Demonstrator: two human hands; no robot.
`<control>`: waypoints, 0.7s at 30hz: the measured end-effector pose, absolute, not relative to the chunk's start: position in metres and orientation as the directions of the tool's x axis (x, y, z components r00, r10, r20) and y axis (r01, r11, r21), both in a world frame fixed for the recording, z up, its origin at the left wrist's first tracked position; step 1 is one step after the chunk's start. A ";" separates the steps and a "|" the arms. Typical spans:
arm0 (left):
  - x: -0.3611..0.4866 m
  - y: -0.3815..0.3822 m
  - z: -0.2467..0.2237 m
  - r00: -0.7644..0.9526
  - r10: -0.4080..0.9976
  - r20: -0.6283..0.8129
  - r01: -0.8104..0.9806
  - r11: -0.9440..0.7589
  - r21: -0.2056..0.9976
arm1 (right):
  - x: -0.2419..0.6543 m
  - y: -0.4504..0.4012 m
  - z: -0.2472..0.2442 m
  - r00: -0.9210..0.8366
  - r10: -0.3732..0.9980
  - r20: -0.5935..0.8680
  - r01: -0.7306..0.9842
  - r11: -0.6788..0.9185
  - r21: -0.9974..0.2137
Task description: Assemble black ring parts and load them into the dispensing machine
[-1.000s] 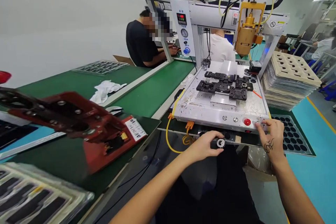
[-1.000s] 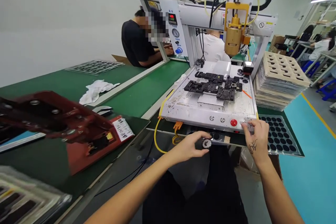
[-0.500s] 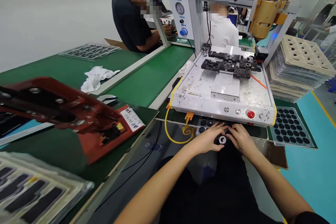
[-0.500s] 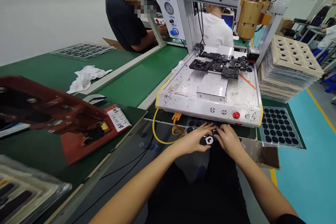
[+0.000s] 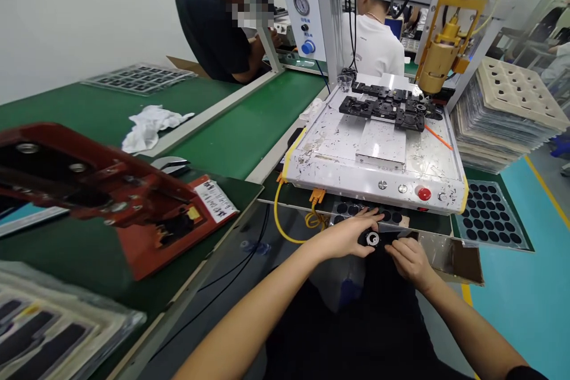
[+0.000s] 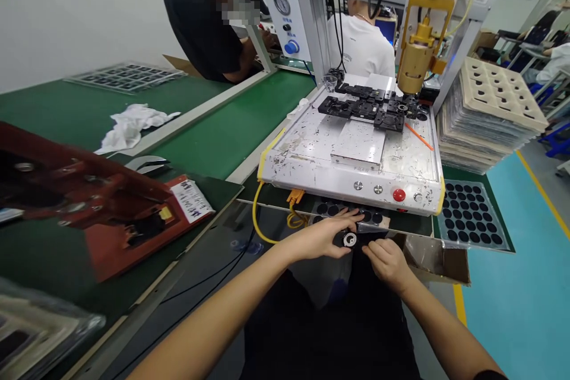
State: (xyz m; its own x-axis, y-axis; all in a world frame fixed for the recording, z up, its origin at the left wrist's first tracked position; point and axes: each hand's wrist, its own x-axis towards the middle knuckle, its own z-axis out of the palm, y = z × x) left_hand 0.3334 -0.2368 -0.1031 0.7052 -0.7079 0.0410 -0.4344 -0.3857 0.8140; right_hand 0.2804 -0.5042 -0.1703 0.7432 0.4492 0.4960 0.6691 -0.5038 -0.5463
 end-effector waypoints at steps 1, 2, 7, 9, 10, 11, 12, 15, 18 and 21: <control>0.334 -0.238 -0.104 0.713 -0.700 0.052 -0.439 -0.387 0.811 | 0.275 -0.506 -0.165 0.770 0.415 0.484 0.638 -0.512 -0.576; 0.336 -0.239 -0.105 0.724 -0.686 0.068 -0.443 -0.388 0.808 | 0.271 -0.508 -0.159 0.800 0.374 0.469 0.600 -0.520 -0.609; 0.345 -0.256 -0.110 0.808 -0.570 0.151 -0.435 -0.402 0.806 | 0.269 -0.519 -0.130 0.941 0.141 0.309 0.336 -0.517 -0.787; 0.348 -0.263 -0.113 0.836 -0.521 0.170 -0.420 -0.409 0.810 | 0.272 -0.521 -0.122 0.970 0.085 0.229 0.241 -0.487 -0.840; 0.348 -0.265 -0.113 0.848 -0.499 0.179 -0.413 -0.410 0.813 | 0.273 -0.521 -0.118 0.978 0.070 0.196 0.206 -0.467 -0.860; 0.346 -0.267 -0.113 0.857 -0.480 0.188 -0.408 -0.408 0.817 | 0.273 -0.520 -0.114 0.983 0.062 0.170 0.180 -0.448 -0.876; 0.344 -0.268 -0.112 0.863 -0.465 0.196 -0.404 -0.403 0.822 | 0.273 -0.518 -0.111 0.988 0.054 0.145 0.154 -0.424 -0.892; 0.328 -0.266 -0.104 0.880 -0.422 0.217 -0.392 -0.388 0.834 | 0.273 -0.512 -0.097 0.998 0.022 0.057 0.061 -0.318 -0.946; 0.302 -0.263 -0.090 0.927 -0.335 0.166 -0.278 -0.319 0.906 | 0.274 -0.505 -0.080 1.000 0.011 -0.021 -0.018 -0.218 -0.976; 0.278 -0.263 -0.077 0.967 -0.253 -0.043 0.058 0.050 0.997 | 0.276 -0.497 -0.068 0.995 0.039 -0.090 -0.086 -0.098 -0.991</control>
State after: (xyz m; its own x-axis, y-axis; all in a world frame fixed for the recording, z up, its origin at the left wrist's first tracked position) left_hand 0.2778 -0.2627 -0.0766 0.9666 -0.2527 -0.0431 0.0577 0.0505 0.9971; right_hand 0.2764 -0.4969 -0.0679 0.9951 0.0394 -0.0903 -0.0861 -0.0976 -0.9915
